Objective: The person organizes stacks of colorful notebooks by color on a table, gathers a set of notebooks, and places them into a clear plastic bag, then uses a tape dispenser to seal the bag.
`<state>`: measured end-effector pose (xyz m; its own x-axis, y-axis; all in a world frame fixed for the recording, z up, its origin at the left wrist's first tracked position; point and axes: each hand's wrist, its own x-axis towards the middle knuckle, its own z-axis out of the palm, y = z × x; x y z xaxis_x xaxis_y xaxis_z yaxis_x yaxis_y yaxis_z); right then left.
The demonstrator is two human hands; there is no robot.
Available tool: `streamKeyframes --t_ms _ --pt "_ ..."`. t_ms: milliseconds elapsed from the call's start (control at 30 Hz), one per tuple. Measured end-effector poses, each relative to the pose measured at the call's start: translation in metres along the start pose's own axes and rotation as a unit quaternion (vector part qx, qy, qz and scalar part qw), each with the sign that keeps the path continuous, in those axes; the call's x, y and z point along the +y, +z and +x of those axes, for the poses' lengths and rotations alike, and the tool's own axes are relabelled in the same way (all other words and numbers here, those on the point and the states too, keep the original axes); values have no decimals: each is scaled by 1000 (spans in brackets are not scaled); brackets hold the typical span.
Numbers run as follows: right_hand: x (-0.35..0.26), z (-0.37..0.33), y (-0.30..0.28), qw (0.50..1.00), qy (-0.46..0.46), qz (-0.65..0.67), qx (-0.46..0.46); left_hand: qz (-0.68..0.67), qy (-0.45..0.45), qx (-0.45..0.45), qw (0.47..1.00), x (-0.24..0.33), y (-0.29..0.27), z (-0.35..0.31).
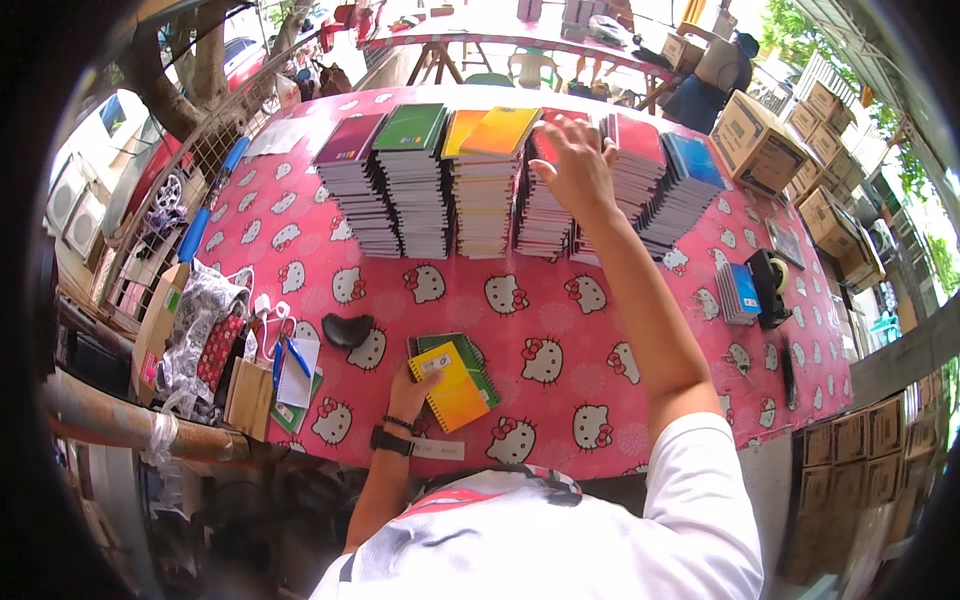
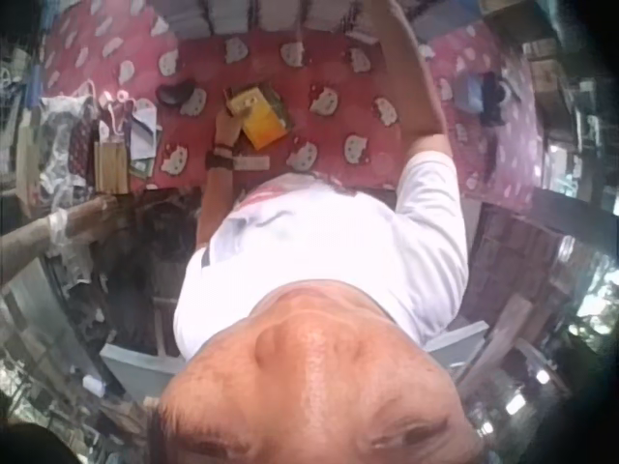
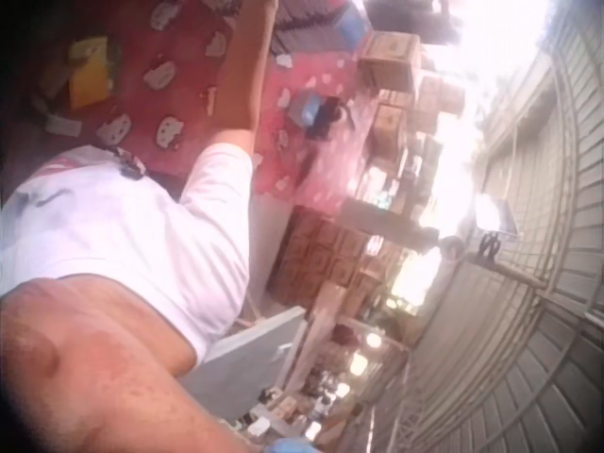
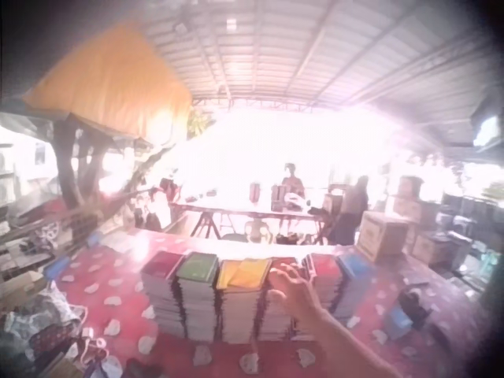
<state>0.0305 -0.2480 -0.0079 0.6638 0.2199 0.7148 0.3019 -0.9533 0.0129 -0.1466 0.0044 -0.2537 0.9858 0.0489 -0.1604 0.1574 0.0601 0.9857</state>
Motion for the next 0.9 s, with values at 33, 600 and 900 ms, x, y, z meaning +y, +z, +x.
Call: streamKeyframes --t_ms 33,600,900 --pt "7 9 5 997 -6 -18 -68 -1 1 0 1000 2 2 1" --pt "6 -15 -54 904 158 378 122 4 7 -14 1000 -19 -9 4" --pt "-92 -253 37 730 370 531 -222 -34 -22 19 999 5 4 -1"
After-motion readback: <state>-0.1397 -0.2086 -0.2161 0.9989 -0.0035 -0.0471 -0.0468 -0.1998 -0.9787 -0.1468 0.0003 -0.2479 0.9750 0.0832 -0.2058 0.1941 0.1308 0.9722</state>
